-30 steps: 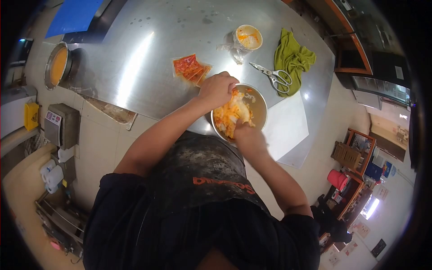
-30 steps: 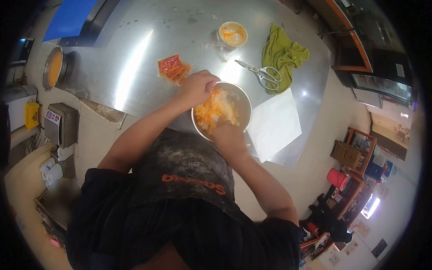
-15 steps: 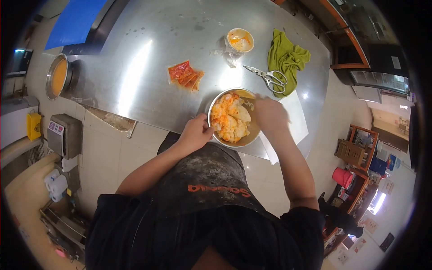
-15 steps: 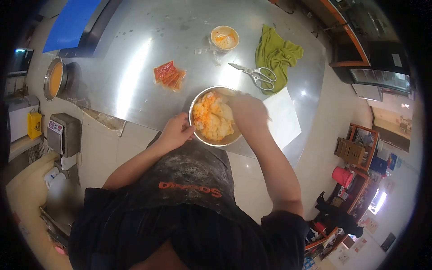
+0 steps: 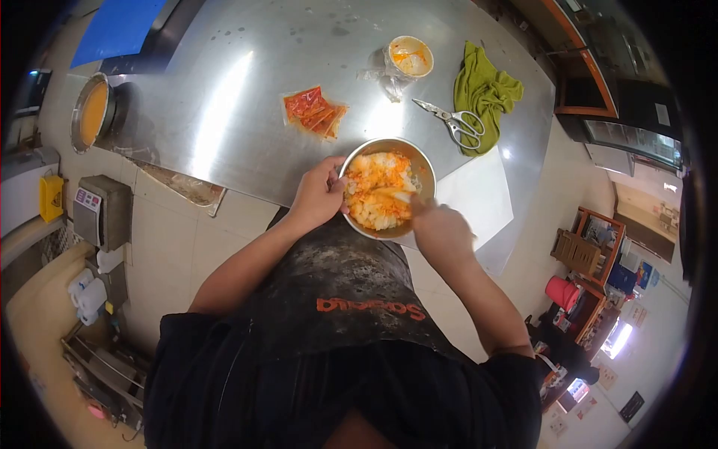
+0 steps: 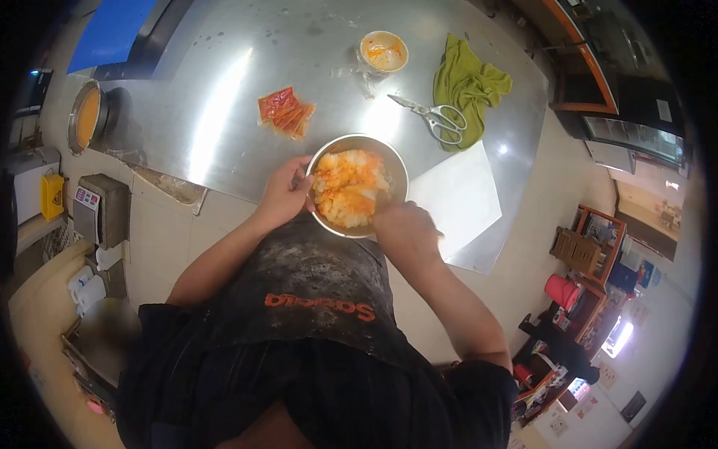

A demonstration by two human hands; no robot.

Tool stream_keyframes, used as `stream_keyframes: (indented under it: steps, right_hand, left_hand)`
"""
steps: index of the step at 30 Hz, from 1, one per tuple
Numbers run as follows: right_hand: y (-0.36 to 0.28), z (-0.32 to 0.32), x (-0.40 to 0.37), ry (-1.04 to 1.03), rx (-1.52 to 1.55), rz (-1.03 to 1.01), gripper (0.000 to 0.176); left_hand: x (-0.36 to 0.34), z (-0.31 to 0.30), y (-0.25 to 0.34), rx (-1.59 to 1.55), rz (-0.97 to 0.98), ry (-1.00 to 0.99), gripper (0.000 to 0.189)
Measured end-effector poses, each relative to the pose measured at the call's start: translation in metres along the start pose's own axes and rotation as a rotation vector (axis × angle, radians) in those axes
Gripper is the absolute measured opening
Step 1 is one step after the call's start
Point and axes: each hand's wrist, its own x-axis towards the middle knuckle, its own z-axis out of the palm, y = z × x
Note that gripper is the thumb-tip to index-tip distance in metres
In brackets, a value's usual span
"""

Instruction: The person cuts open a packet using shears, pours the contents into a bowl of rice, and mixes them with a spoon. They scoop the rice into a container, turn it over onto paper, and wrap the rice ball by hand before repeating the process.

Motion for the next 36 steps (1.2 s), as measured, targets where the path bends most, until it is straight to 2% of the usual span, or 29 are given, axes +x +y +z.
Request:
stream_keyframes:
  steps: [3,4,5,7,8,12,14,15,17,18,21,24,25,27,30,32,34,36]
  right_hand:
    - [-0.020,0.007,-0.015,0.105,0.157,-0.050,0.033]
    - [-0.030,0.031,0.002,-0.030,0.105,0.036,0.027]
    - [-0.025,0.030,0.005,-0.024,0.136,0.064,0.026]
    - [-0.013,0.021,0.009,-0.010,0.192,0.114,0.024]
    - [-0.015,-0.008,-0.001,0.050,0.215,0.147,0.023]
    - [-0.046,0.031,0.005,0.082,0.189,0.115,0.023]
    - [-0.035,0.019,0.010,0.053,0.246,0.133,0.023]
    - [-0.031,0.011,0.011,0.039,0.271,0.135,0.023]
    - [-0.032,-0.005,0.003,0.051,0.239,0.310,0.023]
    - [-0.033,-0.009,0.001,0.058,0.218,0.396,0.023]
    - [-0.038,0.046,0.019,0.099,0.120,0.280,0.021]
    - [-0.015,-0.004,-0.006,0.141,0.248,0.297,0.022]
    - [-0.018,-0.024,-0.006,0.146,0.253,0.466,0.013]
    - [-0.014,-0.020,0.007,0.141,0.251,0.550,0.016]
    - [-0.023,0.037,0.055,0.104,0.238,0.633,0.017]
    - [-0.023,0.033,0.059,0.103,0.345,0.556,0.018]
    - [-0.028,0.004,0.050,0.067,0.414,0.491,0.020]
    - [-0.049,-0.016,0.034,0.120,0.320,0.465,0.021]
  left_hand:
    - [0.001,0.005,0.003,-0.034,-0.028,0.026,0.035]
    - [0.002,0.007,0.002,-0.044,-0.033,0.034,0.035]
    - [0.001,0.009,0.001,-0.051,-0.042,0.037,0.036]
    - [0.001,0.006,0.002,-0.075,-0.062,0.000,0.039]
    - [-0.001,0.005,0.003,-0.088,-0.077,-0.014,0.041]
    - [-0.001,0.010,-0.012,-0.155,-0.042,-0.054,0.062]
    - [-0.008,0.010,0.000,-0.104,-0.032,-0.085,0.074]
    - [-0.007,0.006,0.006,-0.092,-0.091,-0.139,0.078]
    - [-0.009,-0.002,0.015,-0.072,-0.219,-0.248,0.087]
    - [-0.009,-0.002,0.012,-0.081,-0.221,-0.248,0.088]
    - [-0.006,0.000,-0.002,-0.089,-0.151,-0.240,0.089]
    - [-0.007,0.000,-0.012,-0.041,-0.035,-0.214,0.086]
    - [-0.007,-0.002,-0.014,-0.025,-0.029,-0.213,0.084]
    - [-0.006,-0.002,-0.013,-0.008,-0.023,-0.215,0.082]
    - [-0.006,0.004,-0.015,0.031,-0.009,-0.203,0.080]
    - [-0.004,0.007,-0.021,0.116,0.042,-0.172,0.079]
    - [0.001,0.007,-0.022,-0.047,0.017,-0.155,0.078]
    - [0.000,0.010,-0.023,-0.167,-0.001,-0.134,0.076]
